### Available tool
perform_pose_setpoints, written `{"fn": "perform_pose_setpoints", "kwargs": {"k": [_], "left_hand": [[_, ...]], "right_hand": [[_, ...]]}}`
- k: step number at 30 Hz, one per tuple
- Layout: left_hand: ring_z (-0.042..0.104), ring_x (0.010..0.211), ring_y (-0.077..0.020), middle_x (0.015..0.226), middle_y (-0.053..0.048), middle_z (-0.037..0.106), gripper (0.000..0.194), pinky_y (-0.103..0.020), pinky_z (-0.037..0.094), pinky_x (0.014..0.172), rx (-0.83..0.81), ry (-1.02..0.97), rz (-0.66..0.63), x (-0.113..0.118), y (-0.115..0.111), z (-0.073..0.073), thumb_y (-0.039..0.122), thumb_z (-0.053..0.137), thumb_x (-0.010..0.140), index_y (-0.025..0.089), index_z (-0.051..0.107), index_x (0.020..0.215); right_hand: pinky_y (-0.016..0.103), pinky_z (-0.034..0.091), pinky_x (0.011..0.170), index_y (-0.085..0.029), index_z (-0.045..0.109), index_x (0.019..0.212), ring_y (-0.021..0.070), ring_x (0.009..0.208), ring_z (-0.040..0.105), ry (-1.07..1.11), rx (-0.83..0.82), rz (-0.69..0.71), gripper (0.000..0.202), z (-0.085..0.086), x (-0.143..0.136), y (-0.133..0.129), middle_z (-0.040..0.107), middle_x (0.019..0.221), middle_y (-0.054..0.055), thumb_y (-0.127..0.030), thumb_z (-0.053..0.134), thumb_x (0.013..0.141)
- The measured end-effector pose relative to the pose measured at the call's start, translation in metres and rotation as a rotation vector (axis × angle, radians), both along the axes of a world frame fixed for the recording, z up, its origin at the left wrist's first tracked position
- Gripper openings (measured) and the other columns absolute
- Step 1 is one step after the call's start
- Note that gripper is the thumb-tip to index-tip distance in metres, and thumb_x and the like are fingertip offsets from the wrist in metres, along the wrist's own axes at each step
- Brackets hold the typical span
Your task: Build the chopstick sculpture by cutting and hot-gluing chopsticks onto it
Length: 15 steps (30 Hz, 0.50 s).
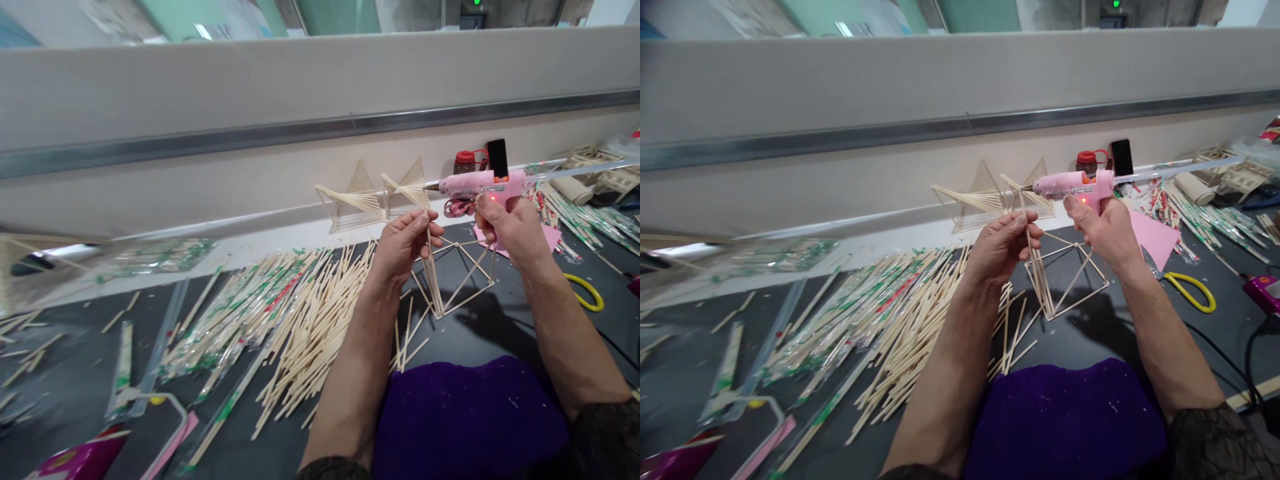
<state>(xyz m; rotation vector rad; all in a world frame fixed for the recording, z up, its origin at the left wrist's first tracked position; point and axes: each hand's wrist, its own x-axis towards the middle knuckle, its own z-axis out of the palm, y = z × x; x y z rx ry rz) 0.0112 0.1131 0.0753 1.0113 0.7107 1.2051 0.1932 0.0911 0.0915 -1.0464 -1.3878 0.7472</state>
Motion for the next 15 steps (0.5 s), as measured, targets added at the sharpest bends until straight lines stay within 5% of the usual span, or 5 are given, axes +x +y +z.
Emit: {"fn": "perform_pose_setpoints", "kwargs": {"k": [15], "left_hand": [[0.063,0.049,-0.0078,0.062,-0.001,0.07,0.016,-0.015,0.033,0.037,0.018,-0.004,0.009,-0.0008,0.0011,-0.0015,0.027,0.075,0.075,0.014,0.068,0.082]], "right_hand": [[0.022,0.033,0.039,-0.02,0.053,0.065,0.0065,0.043,0.039,0.008,-0.017,0.014,0.048,-0.0004,0.0017,0.0002,0.047,0.053,-0.003,-0.064,0.066,0.079]]}}
